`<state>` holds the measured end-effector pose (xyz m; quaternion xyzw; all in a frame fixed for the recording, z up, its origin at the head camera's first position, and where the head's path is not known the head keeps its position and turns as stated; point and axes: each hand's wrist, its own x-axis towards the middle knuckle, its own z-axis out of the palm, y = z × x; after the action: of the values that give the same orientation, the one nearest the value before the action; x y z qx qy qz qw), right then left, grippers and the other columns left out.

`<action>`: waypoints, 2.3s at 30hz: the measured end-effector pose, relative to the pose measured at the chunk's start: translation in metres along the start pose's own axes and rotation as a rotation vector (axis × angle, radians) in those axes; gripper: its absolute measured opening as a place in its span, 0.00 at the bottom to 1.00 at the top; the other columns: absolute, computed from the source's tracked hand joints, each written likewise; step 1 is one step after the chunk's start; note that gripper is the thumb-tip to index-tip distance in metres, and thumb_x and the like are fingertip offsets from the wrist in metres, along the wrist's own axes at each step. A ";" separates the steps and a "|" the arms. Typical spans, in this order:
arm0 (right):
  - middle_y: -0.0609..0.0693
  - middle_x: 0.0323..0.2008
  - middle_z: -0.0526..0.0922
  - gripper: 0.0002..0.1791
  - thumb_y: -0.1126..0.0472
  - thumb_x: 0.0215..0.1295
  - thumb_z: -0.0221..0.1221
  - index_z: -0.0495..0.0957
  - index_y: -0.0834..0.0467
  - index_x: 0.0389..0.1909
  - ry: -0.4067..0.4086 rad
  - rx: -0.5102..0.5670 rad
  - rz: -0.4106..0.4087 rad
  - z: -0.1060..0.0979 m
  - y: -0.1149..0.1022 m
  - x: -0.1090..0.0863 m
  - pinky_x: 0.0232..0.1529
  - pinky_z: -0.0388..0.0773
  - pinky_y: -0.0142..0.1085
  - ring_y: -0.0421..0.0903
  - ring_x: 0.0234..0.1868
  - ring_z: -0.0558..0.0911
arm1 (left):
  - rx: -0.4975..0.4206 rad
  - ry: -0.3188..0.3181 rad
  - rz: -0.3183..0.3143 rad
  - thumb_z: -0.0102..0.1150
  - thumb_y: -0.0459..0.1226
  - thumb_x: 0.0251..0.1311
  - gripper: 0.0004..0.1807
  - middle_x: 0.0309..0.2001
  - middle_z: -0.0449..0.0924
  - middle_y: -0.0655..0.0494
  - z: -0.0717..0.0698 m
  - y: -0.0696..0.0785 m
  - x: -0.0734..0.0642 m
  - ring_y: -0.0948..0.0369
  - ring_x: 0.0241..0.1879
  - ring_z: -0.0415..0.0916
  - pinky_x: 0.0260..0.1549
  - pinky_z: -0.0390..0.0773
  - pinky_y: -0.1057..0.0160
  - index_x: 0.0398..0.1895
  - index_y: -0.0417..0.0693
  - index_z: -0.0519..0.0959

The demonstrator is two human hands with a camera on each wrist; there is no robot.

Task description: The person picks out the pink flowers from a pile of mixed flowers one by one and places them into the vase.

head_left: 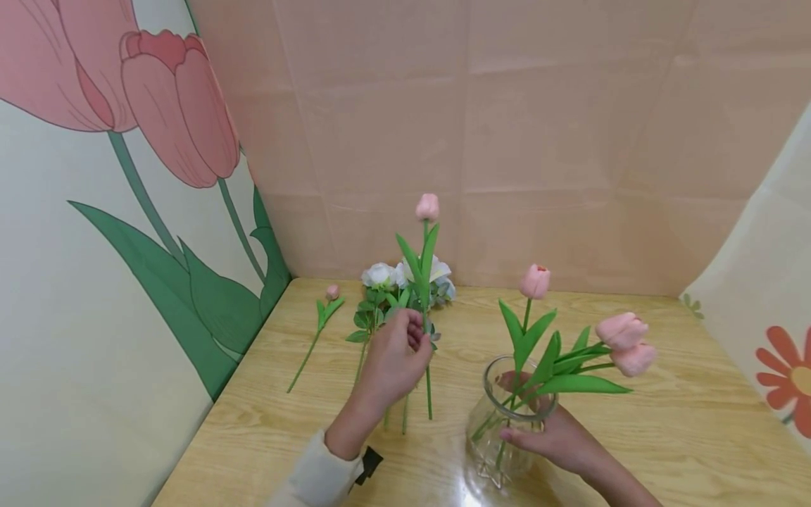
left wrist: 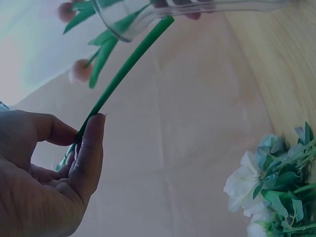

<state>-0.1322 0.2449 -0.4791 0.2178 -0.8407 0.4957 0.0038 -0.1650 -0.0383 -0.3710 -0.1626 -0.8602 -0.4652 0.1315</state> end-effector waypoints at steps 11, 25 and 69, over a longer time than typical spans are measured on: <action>0.60 0.64 0.74 0.40 0.60 0.58 0.72 0.64 0.57 0.69 0.004 -0.011 -0.004 0.000 0.000 0.003 0.55 0.68 0.72 0.71 0.65 0.69 | -0.021 0.006 0.059 0.60 0.31 0.64 0.07 0.33 0.79 0.58 0.001 0.016 -0.005 0.65 0.32 0.77 0.34 0.79 0.68 0.44 0.43 0.77; 0.62 0.65 0.73 0.40 0.61 0.58 0.71 0.63 0.59 0.70 -0.008 0.023 0.010 0.000 0.001 0.003 0.56 0.65 0.75 0.73 0.66 0.68 | -0.055 -0.007 0.084 0.61 0.31 0.63 0.07 0.33 0.78 0.59 0.003 0.030 -0.006 0.68 0.32 0.77 0.31 0.79 0.70 0.44 0.43 0.78; 0.61 0.64 0.74 0.38 0.60 0.60 0.71 0.64 0.56 0.68 -0.020 0.042 0.027 -0.001 -0.002 0.003 0.57 0.68 0.70 0.53 0.67 0.71 | -0.089 0.029 0.169 0.60 0.35 0.66 0.07 0.34 0.78 0.63 0.011 0.070 0.012 0.70 0.34 0.75 0.27 0.76 0.71 0.44 0.50 0.75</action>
<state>-0.1341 0.2438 -0.4767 0.2114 -0.8330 0.5110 -0.0160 -0.1489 0.0085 -0.3193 -0.2335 -0.8198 -0.4927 0.1752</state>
